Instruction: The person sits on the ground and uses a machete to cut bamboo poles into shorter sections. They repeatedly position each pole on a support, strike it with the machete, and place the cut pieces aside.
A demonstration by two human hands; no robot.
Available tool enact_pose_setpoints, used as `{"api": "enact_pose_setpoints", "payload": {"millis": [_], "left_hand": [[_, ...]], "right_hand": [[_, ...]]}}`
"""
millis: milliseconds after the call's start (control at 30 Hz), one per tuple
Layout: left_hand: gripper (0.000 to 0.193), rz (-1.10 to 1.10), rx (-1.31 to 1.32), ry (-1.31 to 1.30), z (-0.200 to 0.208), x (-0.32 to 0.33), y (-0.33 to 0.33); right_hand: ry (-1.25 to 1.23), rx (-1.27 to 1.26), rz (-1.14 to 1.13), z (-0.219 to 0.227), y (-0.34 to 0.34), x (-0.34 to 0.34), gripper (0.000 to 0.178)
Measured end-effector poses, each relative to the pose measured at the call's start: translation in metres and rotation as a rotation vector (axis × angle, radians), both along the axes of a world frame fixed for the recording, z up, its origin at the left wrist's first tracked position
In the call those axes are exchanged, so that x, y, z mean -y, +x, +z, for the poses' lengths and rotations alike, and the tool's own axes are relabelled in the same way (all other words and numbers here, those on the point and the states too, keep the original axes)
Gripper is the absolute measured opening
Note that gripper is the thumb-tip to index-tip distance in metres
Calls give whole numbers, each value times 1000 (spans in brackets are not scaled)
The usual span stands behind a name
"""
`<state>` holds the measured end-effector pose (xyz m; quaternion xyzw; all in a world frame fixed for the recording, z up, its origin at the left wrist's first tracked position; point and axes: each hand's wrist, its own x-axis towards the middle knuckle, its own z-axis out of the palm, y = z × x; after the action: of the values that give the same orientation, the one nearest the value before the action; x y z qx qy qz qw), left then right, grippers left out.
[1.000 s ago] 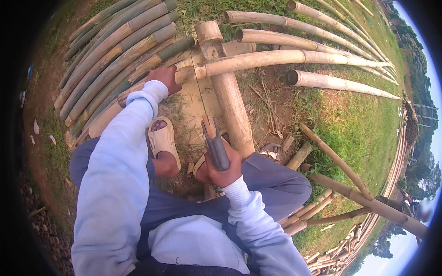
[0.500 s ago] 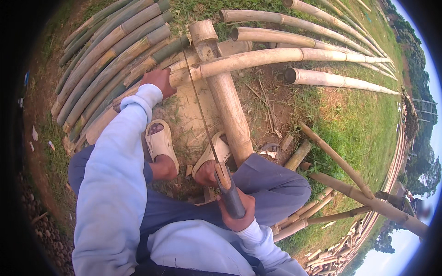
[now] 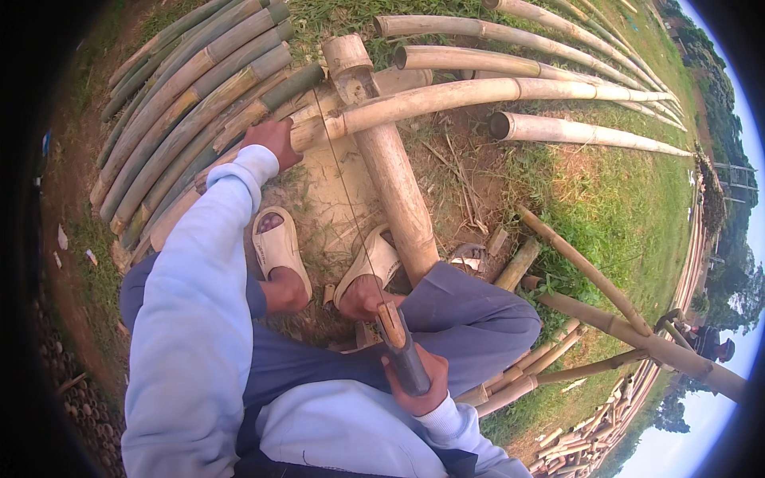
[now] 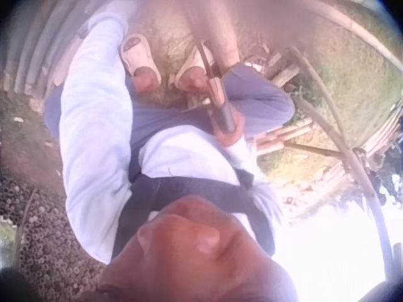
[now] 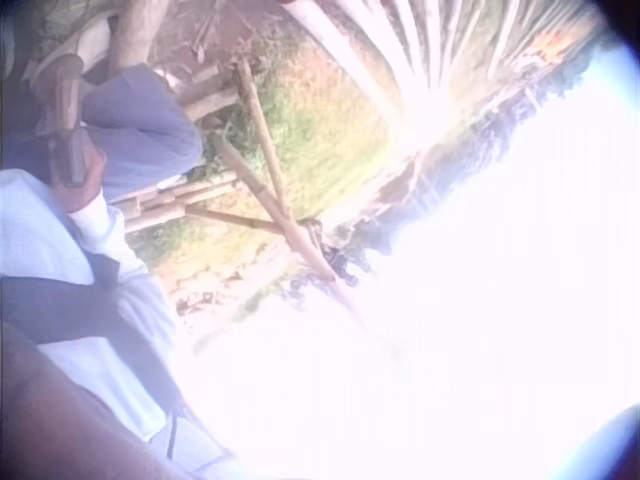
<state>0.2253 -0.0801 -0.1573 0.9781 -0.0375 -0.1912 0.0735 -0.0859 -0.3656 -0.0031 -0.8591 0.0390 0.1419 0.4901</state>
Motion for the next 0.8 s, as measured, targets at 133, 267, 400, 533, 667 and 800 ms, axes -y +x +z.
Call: {"api": "enact_pose_setpoints", "payload": {"millis": [133, 267, 400, 533, 667, 800], "left_hand": [[53, 0, -67, 1, 3, 5, 2], [58, -19, -46, -8, -1, 8, 10], [52, -9, 2, -13, 6, 1, 14], [48, -15, 6, 13, -1, -5, 12], [58, 9, -47, -32, 1, 6, -3], [54, 11, -42, -38, -7, 5, -10]], "right_hand": [[108, 84, -65, -24, 53, -16, 29], [262, 214, -72, -108, 187, -63, 14], [225, 146, -59, -100, 171, -62, 15], [172, 57, -42, -38, 51, -25, 24], [-3, -57, -42, 6, 12, -15, 33], [106, 42, -5, -56, 91, -33, 22]]}}
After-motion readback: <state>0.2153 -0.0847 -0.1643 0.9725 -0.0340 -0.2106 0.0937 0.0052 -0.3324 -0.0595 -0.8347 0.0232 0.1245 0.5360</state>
